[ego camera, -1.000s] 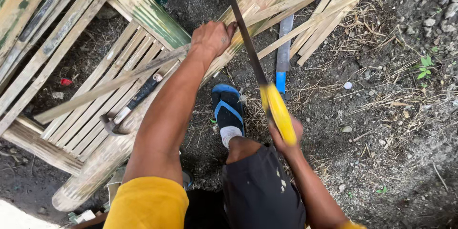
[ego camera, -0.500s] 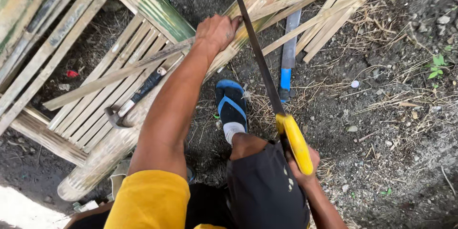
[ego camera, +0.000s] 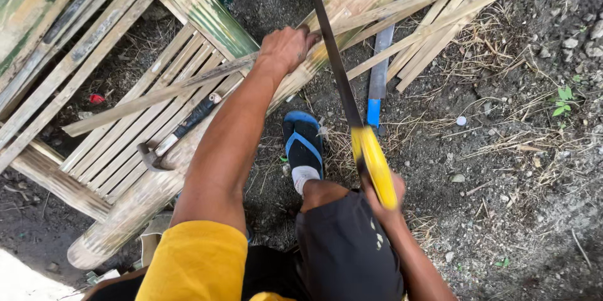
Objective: The person assembles a bamboo frame by placing thin bamboo strips across a larger frame, sawing them to length, and hammering nails to secure them. The person repeatedly picks up strips, cuts them with a hand saw, and uses a hammer to fasten them in place.
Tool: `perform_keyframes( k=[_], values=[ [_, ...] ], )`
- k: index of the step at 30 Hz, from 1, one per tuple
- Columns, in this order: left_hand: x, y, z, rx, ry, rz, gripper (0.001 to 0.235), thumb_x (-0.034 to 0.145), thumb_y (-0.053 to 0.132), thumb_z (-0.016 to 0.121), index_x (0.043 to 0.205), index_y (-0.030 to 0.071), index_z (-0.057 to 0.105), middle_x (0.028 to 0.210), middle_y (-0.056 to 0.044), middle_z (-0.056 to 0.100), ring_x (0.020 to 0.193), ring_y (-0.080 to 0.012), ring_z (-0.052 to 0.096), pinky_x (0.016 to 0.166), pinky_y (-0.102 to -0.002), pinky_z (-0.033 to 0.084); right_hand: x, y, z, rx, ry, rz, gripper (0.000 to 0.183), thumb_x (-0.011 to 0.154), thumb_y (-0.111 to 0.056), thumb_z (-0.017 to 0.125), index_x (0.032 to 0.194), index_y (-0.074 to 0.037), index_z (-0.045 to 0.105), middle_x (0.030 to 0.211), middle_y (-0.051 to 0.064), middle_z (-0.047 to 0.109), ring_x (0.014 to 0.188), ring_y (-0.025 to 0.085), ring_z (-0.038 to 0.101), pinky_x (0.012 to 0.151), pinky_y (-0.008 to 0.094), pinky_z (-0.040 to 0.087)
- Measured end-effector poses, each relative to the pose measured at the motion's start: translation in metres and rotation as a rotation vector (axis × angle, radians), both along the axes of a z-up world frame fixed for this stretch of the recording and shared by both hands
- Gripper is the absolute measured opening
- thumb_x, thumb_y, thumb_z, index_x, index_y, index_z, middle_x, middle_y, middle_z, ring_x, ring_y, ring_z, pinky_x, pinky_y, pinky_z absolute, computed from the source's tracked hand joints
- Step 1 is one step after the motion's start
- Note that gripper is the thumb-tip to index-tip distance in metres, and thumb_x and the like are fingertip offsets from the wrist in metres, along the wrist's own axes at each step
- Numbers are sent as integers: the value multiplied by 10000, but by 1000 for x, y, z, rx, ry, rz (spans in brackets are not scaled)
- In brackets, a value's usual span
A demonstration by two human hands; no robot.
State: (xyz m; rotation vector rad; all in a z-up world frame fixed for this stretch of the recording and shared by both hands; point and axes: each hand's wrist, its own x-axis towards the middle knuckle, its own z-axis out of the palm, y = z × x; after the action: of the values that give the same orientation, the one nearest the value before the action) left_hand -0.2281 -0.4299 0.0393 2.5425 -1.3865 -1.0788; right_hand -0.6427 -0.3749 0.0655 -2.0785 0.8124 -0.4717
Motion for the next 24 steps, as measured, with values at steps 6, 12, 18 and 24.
perform_keyframes(
  k=[6,12,18,24],
  values=[
    [-7,11,-23,-60,-17,-3,465,1083,484,408,1222,108,643,995,-242,726,943,-431,717,819,-533,567,-18,5,-10,-151,22,-11,232,919,-139,746,1109,-9,718,939,125,741,775,257,725,735,349,563],
    [-8,13,-17,-125,-55,36,446,1041,491,452,1182,121,656,1009,-239,728,944,-443,703,804,-544,557,140,-53,-31,166,-246,-96,72,923,-86,650,927,-14,651,699,101,609,584,244,578,575,363,465],
    [-8,12,-13,-84,-31,13,482,1070,506,412,1189,101,644,999,-246,727,926,-439,714,798,-548,561,-50,11,-35,-57,-33,38,291,879,-191,737,1101,-9,689,928,138,713,792,301,712,713,382,544],
    [-6,14,-36,-158,-66,-9,484,1074,497,427,1171,74,642,990,-250,726,933,-449,707,775,-543,568,-40,2,-48,-123,32,-16,128,883,-122,744,980,-42,718,750,112,659,605,258,641,566,373,490]
  ],
)
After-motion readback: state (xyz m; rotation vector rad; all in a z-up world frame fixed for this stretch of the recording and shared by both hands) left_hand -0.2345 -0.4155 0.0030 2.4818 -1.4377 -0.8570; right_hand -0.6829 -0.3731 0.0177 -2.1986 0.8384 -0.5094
